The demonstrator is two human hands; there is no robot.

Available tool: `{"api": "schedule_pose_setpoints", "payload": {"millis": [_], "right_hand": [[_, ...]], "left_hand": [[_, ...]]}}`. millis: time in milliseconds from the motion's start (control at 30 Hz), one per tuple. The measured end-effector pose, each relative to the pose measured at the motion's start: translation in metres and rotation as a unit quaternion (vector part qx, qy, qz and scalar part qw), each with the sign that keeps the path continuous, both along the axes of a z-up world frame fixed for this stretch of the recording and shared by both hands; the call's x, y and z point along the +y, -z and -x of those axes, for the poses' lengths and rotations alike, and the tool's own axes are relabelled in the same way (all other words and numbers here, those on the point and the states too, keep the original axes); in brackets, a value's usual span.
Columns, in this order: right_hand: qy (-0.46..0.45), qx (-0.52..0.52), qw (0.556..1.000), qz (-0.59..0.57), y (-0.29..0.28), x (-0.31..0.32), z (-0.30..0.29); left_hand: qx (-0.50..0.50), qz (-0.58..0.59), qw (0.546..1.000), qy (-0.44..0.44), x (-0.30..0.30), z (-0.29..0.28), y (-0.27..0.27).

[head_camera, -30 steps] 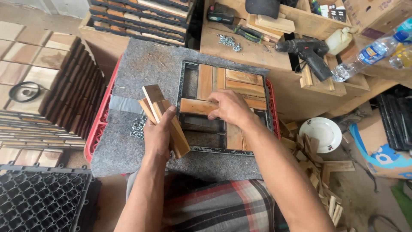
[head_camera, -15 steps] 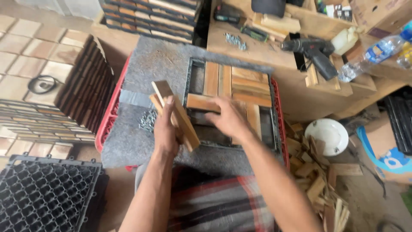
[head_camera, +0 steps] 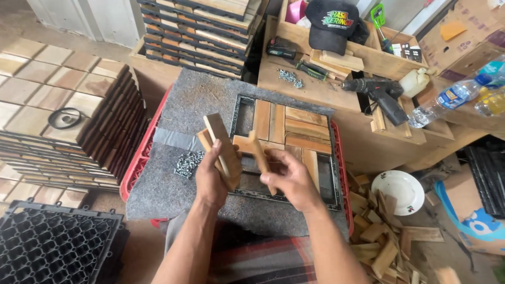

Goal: Assembling interlocking wooden floor tiles by fitting wood slats into a plastic grid and securing them.

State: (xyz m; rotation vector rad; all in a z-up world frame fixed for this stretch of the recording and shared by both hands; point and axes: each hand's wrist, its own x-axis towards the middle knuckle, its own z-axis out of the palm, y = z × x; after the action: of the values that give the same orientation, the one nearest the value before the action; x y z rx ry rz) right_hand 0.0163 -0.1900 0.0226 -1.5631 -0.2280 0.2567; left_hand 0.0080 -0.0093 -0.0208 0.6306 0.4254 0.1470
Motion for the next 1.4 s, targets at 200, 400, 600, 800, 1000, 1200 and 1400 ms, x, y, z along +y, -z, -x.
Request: {"api": "schedule_pose_setpoints", "payload": {"millis": [200,400,600,800,1000,1200,1400], "right_hand": [[0.062,0.128,0.984,-0.105,-0.007,-0.011,-0.011],[0.046,-0.093,0.966,0.238,0.0,-0.013,-0.032],[-0.101,-0.3,0.857,0.407,0.009,-0.007,-0.045],[-0.065,-0.39,0.847,0.355,0.055,-0.004,-0.053],[-0.021,-0.355,0.794,0.492,0.041,0.008,-0.036],[-0.105,-0.089,0.903,0.406,-0.023,-0.024,-0.059],[-0.119,-0.081,0.839,0.525,0.007,-0.024,-0.103]], "left_hand": [[0.034,0.016,0.999,-0.018,0.0,0.003,-0.015],[0.042,0.041,0.996,-0.069,0.003,0.004,-0.013],[0.054,0.018,0.992,-0.117,0.014,0.004,-0.004],[0.065,0.034,0.989,-0.129,0.007,0.007,-0.02],[0.073,0.024,0.989,-0.13,0.007,0.01,-0.028],[0.083,0.03,0.99,-0.106,0.008,0.012,-0.025],[0.088,0.049,0.99,-0.096,0.002,0.007,-0.043]]}}
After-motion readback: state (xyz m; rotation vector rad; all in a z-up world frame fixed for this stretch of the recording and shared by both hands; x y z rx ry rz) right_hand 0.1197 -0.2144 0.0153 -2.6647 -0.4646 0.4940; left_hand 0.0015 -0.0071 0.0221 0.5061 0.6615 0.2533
